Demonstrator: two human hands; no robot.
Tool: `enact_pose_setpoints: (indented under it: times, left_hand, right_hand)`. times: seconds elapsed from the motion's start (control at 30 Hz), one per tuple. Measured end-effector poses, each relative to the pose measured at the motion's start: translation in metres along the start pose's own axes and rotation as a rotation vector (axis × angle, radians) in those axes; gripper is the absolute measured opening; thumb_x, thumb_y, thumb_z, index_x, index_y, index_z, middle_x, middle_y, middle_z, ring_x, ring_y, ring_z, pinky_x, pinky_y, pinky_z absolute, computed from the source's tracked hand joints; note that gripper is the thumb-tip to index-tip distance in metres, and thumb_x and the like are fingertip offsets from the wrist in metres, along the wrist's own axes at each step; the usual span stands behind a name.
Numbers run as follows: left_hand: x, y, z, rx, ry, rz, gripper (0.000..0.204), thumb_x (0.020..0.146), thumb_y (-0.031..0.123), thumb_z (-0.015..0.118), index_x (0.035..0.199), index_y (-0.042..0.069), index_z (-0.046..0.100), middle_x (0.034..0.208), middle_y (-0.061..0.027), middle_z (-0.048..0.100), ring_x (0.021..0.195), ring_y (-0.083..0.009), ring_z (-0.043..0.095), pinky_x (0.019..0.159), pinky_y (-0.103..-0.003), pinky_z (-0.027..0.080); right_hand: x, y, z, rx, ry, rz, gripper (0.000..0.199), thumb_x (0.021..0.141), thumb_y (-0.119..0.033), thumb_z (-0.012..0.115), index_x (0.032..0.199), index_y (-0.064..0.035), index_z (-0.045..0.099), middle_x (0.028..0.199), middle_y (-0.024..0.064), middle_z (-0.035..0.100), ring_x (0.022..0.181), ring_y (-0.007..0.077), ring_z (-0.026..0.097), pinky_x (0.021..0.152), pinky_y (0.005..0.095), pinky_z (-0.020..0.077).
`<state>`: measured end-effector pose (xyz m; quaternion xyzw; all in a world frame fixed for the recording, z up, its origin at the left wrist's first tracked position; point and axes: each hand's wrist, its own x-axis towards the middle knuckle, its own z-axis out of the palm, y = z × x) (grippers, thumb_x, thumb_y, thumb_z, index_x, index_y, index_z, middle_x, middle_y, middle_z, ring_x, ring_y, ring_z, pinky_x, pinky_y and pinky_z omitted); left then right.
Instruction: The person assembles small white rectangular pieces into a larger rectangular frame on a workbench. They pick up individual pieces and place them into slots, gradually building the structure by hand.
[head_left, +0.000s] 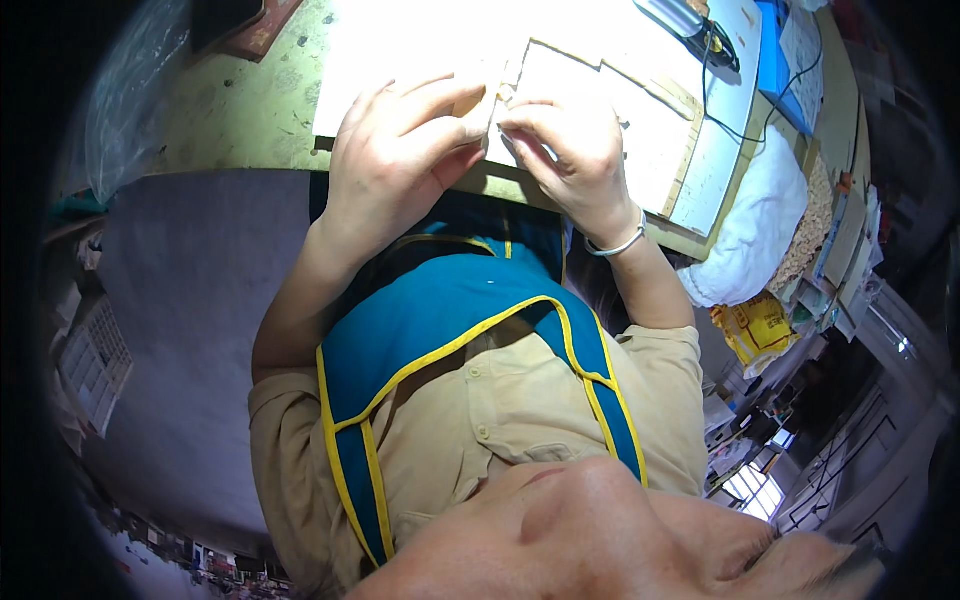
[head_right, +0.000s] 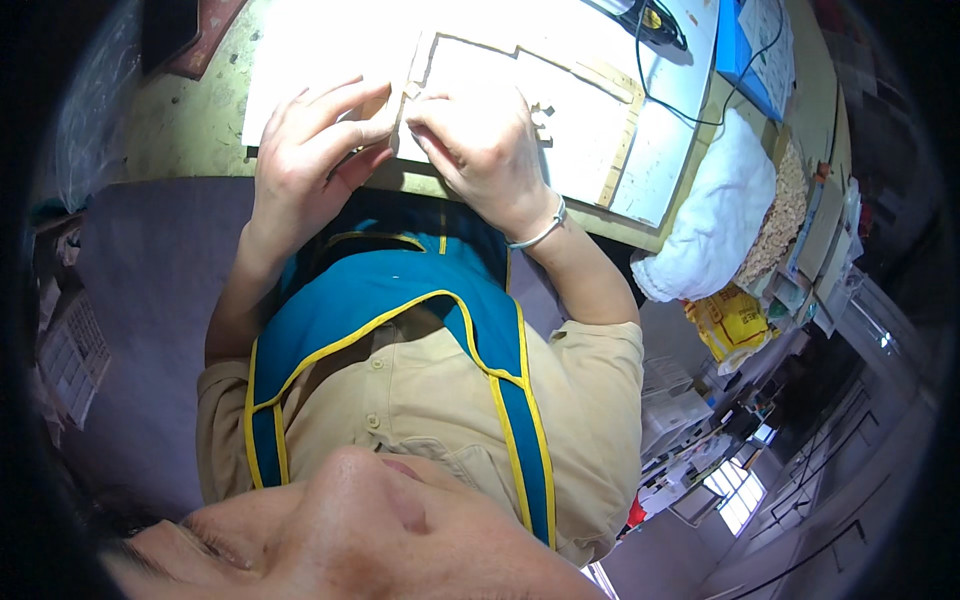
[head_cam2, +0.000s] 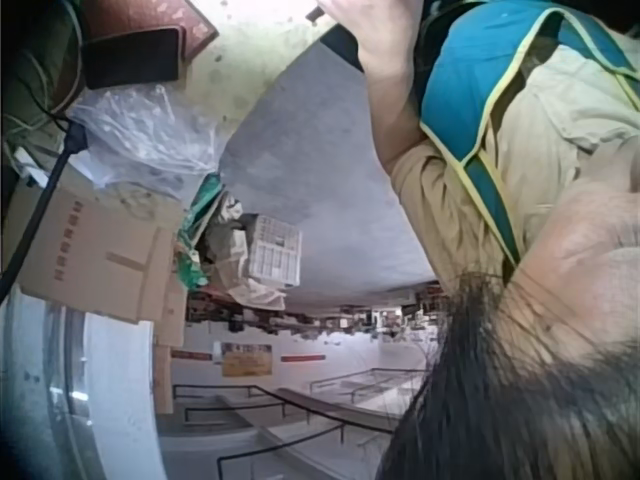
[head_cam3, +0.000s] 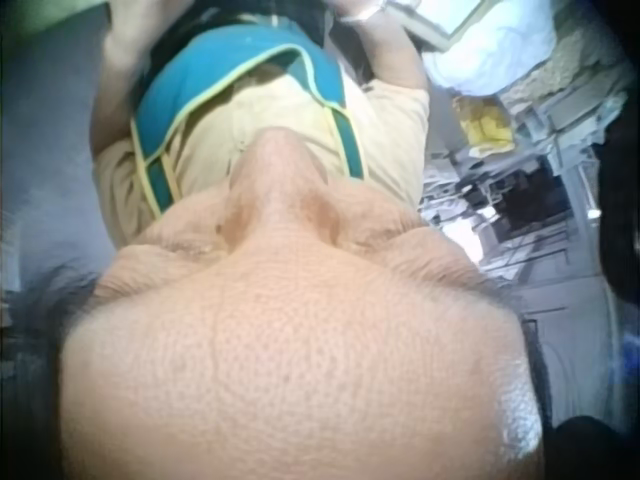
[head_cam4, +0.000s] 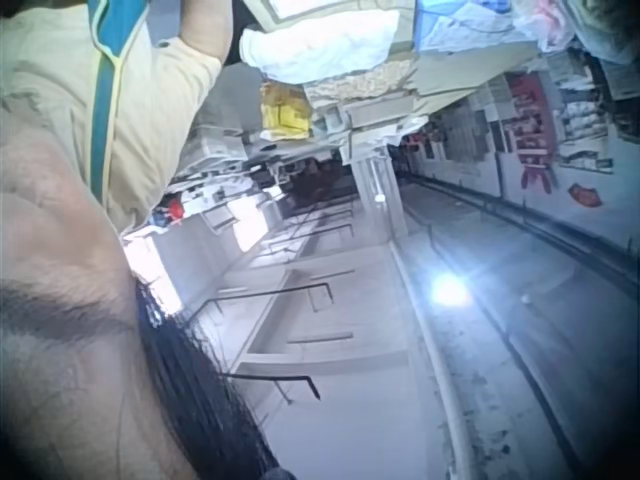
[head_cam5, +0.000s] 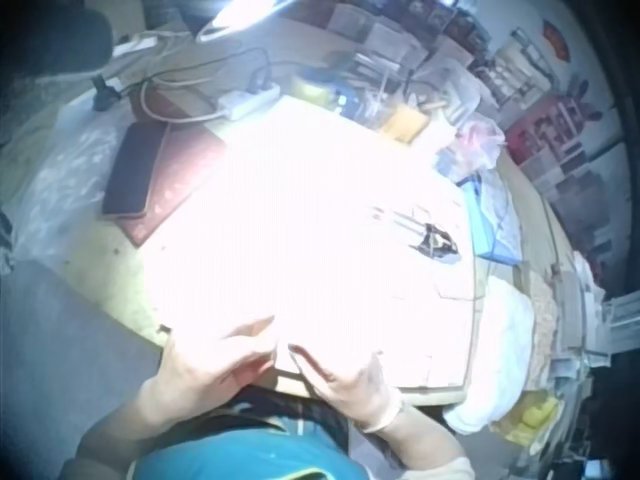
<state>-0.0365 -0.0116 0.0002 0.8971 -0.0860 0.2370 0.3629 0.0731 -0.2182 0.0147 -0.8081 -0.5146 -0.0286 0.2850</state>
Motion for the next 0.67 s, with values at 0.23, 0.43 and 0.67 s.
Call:
enact_pose_setpoints:
  times: [0.23, 0.43, 0.67]
  left_hand:
    - [0.0, 0.0, 0.0, 0.002, 0.015, -0.001, 0.023, 0.078, 0.009, 0.086, 0.099, 0.009, 0.076, 0.123, -0.0109, 0.074, 0.121, -0.0294, 0.067, 0.1, -0.043, 0.051]
    - [0.0, -0.001, -0.001, 0.006, 0.004, -0.002, 0.022, 0.079, 0.011, 0.086, 0.099, 0.01, 0.077, 0.123, -0.0108, 0.074, 0.122, -0.0291, 0.067, 0.1, -0.043, 0.051]
    - [0.0, -0.001, -0.001, 0.015, 0.006, -0.005, 0.022, 0.079, 0.011, 0.086, 0.1, 0.011, 0.077, 0.123, -0.0109, 0.074, 0.122, -0.0295, 0.067, 0.101, -0.044, 0.051]
  right_hand:
    - [0.002, 0.001, 0.003, -0.04, 0.011, -0.031, 0.016, 0.089, -0.016, 0.079, 0.104, -0.0119, 0.076, 0.086, 0.0063, 0.072, 0.08, 0.0234, 0.068, 0.078, 0.0387, 0.0493]
    - [0.01, -0.001, 0.005, -0.045, -0.007, 0.019, 0.017, 0.089, -0.017, 0.079, 0.105, -0.0112, 0.075, 0.082, 0.0057, 0.071, 0.077, 0.0226, 0.069, 0.077, 0.0365, 0.0497]
    - [0.011, -0.001, 0.003, -0.031, -0.066, 0.151, 0.013, 0.094, -0.017, 0.078, 0.105, -0.0096, 0.077, 0.085, 0.0016, 0.078, 0.083, 0.0173, 0.078, 0.088, 0.0247, 0.0585]
